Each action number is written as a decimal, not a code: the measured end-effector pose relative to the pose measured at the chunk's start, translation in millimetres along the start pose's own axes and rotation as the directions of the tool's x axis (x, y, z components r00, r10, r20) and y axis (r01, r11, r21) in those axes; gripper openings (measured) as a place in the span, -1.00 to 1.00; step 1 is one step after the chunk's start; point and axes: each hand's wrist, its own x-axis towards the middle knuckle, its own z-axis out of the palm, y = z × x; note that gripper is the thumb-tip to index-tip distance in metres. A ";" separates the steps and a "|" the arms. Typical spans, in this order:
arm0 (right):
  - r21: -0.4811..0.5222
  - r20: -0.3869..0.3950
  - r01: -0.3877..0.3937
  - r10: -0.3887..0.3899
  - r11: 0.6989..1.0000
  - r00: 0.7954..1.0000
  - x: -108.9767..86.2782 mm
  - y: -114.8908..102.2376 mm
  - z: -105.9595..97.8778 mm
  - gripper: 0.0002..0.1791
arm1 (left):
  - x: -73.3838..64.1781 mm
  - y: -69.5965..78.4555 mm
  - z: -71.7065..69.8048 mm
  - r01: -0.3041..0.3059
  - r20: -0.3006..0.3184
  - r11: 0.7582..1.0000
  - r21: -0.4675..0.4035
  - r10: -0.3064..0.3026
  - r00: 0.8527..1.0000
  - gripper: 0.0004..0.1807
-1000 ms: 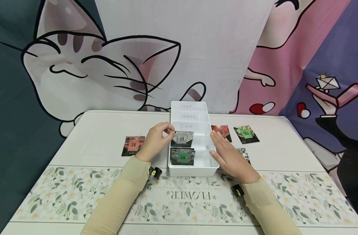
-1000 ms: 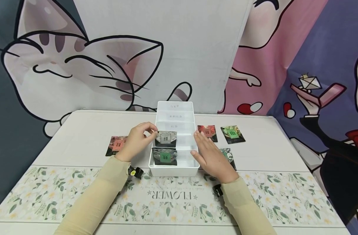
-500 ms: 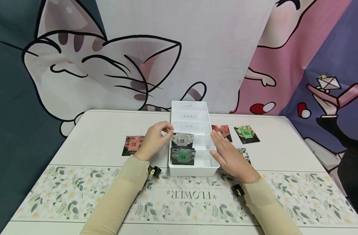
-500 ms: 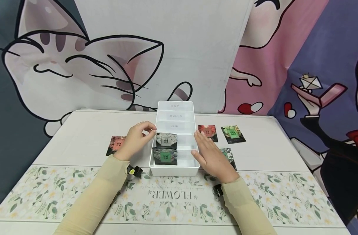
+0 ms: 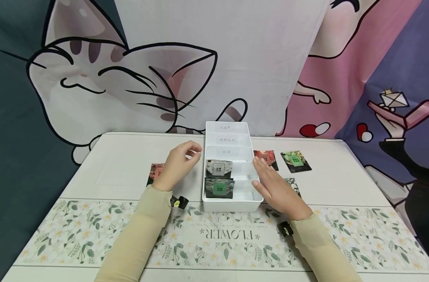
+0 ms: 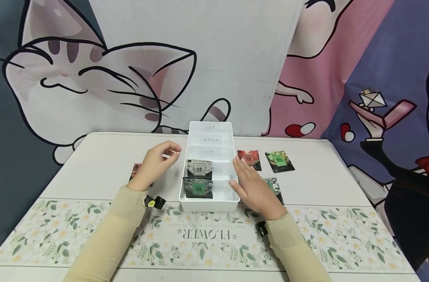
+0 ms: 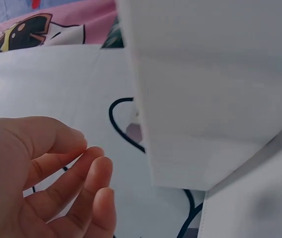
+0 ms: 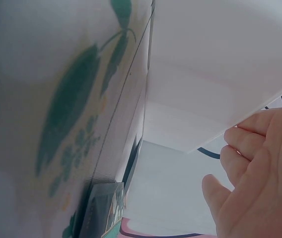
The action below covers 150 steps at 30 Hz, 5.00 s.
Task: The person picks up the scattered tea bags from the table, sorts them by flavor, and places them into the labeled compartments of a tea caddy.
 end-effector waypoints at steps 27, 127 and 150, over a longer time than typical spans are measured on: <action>-0.035 0.008 0.007 -0.007 0.999 1.000 -0.3 -3.1 -1.1 -0.26 | -7.8 -35.1 -59.7 0.268 0.021 0.958 0.105 -0.272 0.962 -0.64; -0.003 0.014 -0.016 0.016 1.000 1.000 0.1 -1.1 -1.8 -0.25 | -21.2 -85.7 -79.6 0.533 0.220 0.839 0.114 -0.544 0.809 -0.42; -0.015 0.005 -0.006 0.006 1.000 1.000 -1.5 -1.5 -2.7 -0.25 | -15.9 -82.3 -82.0 0.518 0.243 0.854 -0.040 -0.495 0.834 -0.57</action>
